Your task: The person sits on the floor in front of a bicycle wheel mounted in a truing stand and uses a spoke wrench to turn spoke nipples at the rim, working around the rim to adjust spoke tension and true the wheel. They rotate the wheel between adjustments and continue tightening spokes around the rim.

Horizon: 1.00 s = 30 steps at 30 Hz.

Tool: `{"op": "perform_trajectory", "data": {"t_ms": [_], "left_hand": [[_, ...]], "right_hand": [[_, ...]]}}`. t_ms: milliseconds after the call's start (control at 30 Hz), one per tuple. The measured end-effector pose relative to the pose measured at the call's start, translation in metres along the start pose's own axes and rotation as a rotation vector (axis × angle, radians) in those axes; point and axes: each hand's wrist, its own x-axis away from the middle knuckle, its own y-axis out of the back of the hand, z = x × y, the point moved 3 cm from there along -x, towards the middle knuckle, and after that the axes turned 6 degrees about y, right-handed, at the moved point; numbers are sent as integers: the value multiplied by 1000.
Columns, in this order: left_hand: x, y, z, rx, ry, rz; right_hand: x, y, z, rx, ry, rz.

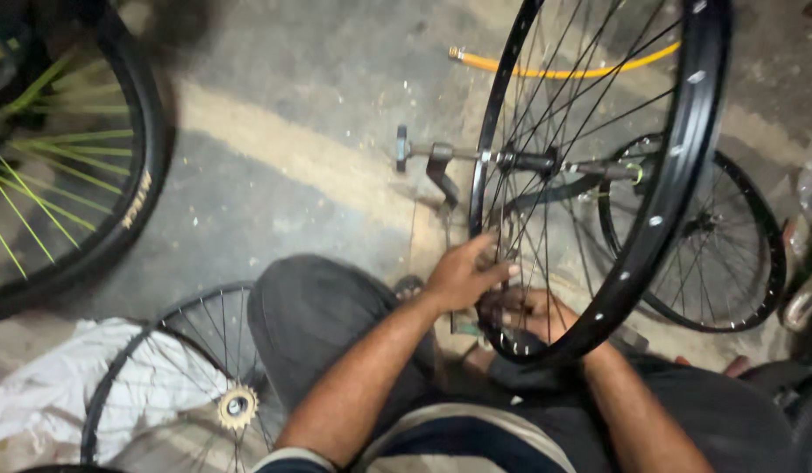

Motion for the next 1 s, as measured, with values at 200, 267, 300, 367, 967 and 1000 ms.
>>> {"op": "perform_trajectory", "data": {"t_ms": [200,267,300,367,967,1000], "left_hand": [[3,-7,-13,-76,-54,-27],[5,-9,-19,-61,-20,-11],[6,-11,-21,-18,16,15],[9,-13,-25,16,31,26],[24,-55,-41,-164,126,-5],[22,-58,-39,-224,81,-25]], "right_hand": [[0,-16,7,717,-151,-354],[0,-26,14,767,-215,-474],[2,-28,17,791,-247,-536],[7,-24,18,789,-227,-509],[64,-2,4,185,207,-415],[61,-3,11,649,296,-461]]}}
